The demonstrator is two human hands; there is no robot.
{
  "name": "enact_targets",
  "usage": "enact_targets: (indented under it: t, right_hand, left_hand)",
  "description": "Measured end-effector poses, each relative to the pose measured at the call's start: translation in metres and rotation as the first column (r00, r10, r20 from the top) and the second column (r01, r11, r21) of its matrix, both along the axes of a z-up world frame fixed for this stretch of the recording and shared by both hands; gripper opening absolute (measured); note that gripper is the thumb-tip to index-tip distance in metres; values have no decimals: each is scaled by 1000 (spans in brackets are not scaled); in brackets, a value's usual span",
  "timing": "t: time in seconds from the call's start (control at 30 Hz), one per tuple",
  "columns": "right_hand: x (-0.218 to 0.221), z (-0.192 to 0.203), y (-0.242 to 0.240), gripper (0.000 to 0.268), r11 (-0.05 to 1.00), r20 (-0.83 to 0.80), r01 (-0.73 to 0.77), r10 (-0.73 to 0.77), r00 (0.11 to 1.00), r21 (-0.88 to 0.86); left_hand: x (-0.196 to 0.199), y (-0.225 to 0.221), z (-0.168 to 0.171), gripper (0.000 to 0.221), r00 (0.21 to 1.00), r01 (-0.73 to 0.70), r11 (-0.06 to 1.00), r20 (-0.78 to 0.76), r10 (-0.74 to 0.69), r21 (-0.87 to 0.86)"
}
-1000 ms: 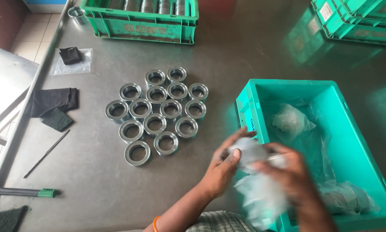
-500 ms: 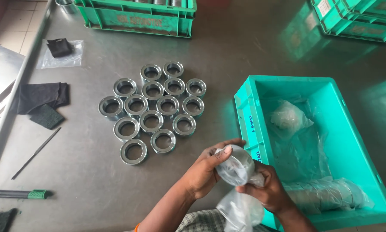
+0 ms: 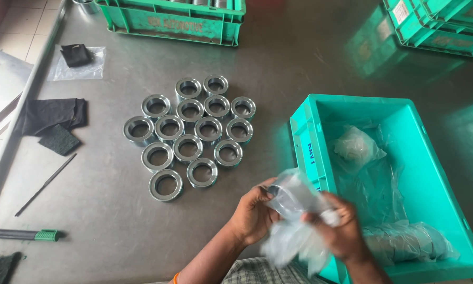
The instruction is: Taking metal rings from a plastic crate, wiping them with a plastic sheet, and arranging them on a table for inspection.
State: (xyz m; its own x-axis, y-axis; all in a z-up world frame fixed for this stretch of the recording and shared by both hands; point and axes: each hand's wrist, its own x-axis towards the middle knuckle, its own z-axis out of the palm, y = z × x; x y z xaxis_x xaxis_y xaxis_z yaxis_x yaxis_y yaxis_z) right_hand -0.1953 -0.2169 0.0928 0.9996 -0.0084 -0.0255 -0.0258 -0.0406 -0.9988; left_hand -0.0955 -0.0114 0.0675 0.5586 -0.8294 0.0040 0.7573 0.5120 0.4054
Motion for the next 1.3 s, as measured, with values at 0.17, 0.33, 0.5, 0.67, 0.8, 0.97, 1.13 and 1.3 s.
enact_targets:
  t: [0.17, 0.33, 0.5, 0.67, 0.8, 0.97, 1.13, 1.3]
  right_hand:
    - [-15, -9, -35, 33, 862, 183, 412, -372, 910, -296]
    - [-19, 54, -72, 34, 768, 332, 640, -607, 722, 13]
    - [-47, 38, -165, 54, 755, 321, 565, -472, 821, -333]
    - [-51, 16, -151, 92, 275, -495, -471, -21, 868, -838]
    - [-7, 48, -81, 85, 113, -704, -695, -132, 698, -710]
    - [20, 19, -117, 55, 243, -742, -736, 84, 665, -632]
    - [19, -27, -156, 30, 484, -464, -408, 3, 886, -774]
    - [23, -26, -155, 33, 750, -416, -286, 16, 909, -597]
  left_hand:
    - [-5, -6, -6, 25, 994, -95, 977, 77, 82, 189]
    - [9, 14, -13, 35, 974, -222, 879, 145, 176, 421]
    - [-12, 65, -39, 54, 826, -524, 529, 549, 125, 668]
    - [-35, 112, -39, 46, 313, -909, 111, 832, -457, 403]
    - [-40, 140, -79, 44, 105, -980, 64, 764, -636, 187]
    - [-34, 145, -54, 48, 153, -983, -40, 679, -718, 179]
    - [-19, 150, -35, 54, 311, -950, -215, 739, -598, 226]
    - [-8, 157, -36, 91, 344, -938, -209, 802, -489, 275]
